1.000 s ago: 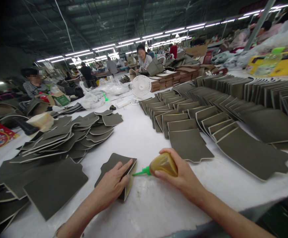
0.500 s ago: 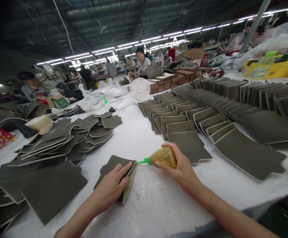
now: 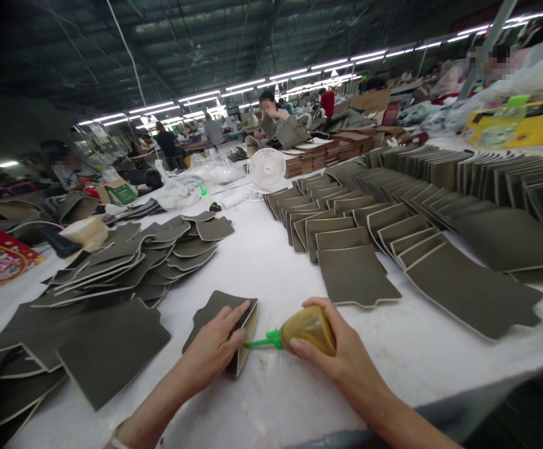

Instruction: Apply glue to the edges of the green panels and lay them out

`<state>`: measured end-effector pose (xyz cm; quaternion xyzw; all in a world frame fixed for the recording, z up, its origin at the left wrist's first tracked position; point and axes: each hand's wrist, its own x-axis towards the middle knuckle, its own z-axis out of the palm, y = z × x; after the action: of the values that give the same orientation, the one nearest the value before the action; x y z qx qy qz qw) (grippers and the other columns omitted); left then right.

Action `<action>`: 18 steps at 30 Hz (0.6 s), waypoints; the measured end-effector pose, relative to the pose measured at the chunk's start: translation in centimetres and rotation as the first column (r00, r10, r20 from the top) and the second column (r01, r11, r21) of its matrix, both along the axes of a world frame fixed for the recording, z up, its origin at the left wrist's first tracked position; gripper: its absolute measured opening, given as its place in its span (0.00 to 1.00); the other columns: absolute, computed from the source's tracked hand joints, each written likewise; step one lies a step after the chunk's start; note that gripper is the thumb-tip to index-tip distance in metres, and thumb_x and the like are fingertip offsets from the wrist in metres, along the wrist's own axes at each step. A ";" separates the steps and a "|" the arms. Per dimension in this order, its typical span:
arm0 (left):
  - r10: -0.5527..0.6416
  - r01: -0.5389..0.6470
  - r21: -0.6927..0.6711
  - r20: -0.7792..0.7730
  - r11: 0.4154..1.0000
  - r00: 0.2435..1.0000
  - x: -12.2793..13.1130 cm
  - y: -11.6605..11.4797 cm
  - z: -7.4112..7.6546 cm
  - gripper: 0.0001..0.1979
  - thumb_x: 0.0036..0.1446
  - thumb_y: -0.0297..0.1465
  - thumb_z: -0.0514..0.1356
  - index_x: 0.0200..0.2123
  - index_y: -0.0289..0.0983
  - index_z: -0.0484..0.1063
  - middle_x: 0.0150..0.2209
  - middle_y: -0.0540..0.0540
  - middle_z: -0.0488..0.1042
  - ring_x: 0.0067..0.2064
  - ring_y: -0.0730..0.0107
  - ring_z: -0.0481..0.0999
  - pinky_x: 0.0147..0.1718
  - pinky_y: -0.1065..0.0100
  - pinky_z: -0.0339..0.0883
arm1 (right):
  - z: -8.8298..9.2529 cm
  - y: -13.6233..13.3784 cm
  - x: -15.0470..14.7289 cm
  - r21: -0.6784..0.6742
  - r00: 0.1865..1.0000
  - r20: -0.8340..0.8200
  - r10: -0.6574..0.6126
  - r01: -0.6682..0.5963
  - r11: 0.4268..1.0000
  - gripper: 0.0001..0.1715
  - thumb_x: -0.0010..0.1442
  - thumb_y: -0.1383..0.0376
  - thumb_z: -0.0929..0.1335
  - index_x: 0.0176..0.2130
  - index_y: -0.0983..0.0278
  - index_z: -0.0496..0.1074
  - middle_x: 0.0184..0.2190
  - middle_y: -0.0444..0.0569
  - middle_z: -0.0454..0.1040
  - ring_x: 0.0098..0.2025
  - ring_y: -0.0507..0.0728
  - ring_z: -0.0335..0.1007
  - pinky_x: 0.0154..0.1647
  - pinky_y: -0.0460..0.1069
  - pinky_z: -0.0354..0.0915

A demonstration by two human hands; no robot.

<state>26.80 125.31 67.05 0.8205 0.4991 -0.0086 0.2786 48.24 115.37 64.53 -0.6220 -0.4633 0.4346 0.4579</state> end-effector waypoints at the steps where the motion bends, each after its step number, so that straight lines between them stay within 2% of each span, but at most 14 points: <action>1: 0.003 -0.003 0.002 0.002 1.000 1.000 0.0 0.0 0.0 0.28 0.59 0.33 0.44 0.64 0.42 0.54 0.45 0.45 0.66 0.46 0.64 0.70 0.47 0.69 0.59 | 0.0 0.0 0.0 0.006 1.000 0.011 -0.001 0.001 1.000 0.32 0.53 0.50 0.70 0.51 0.59 0.57 0.37 0.44 0.68 0.38 0.58 0.67 0.40 0.50 0.62; 6: 0.035 -0.034 -0.001 0.013 0.999 0.999 0.1 -0.1 0.1 0.28 0.59 0.33 0.44 0.63 0.42 0.55 0.44 0.45 0.67 0.46 0.63 0.70 0.48 0.69 0.59 | 0.0 -0.9 -0.2 0.002 0.995 -0.027 0.093 -0.093 0.996 0.31 0.53 0.50 0.70 0.50 0.60 0.57 0.37 0.44 0.69 0.38 0.58 0.68 0.40 0.50 0.62; 10: 0.041 -0.041 -0.002 0.030 0.999 0.999 0.2 -0.1 0.0 0.28 0.59 0.33 0.44 0.63 0.40 0.56 0.45 0.44 0.67 0.47 0.63 0.70 0.49 0.69 0.59 | 0.5 -1.3 0.0 -0.034 0.993 -0.117 0.008 -0.012 0.999 0.31 0.52 0.50 0.70 0.49 0.60 0.58 0.34 0.43 0.69 0.36 0.57 0.68 0.37 0.49 0.63; 14: 0.036 -0.036 -0.004 0.032 0.999 0.999 0.2 -0.1 0.1 0.28 0.58 0.33 0.44 0.63 0.39 0.56 0.45 0.43 0.67 0.47 0.62 0.70 0.49 0.68 0.59 | 0.7 -0.4 0.5 0.003 0.996 -0.047 -0.073 0.073 0.997 0.32 0.52 0.49 0.70 0.50 0.59 0.58 0.35 0.43 0.68 0.36 0.57 0.67 0.38 0.49 0.63; 18: 0.036 -0.035 -0.006 0.038 0.999 0.999 0.2 -0.2 0.1 0.28 0.58 0.32 0.44 0.62 0.39 0.57 0.46 0.43 0.68 0.48 0.63 0.70 0.50 0.69 0.59 | 0.3 0.4 0.6 0.027 0.996 0.010 -0.089 0.089 0.996 0.33 0.51 0.48 0.70 0.50 0.59 0.58 0.37 0.43 0.68 0.38 0.58 0.67 0.41 0.50 0.62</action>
<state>26.96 125.14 67.12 0.8107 0.5083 0.0105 0.2902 48.82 115.77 64.88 -0.6384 -0.4434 0.4040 0.4823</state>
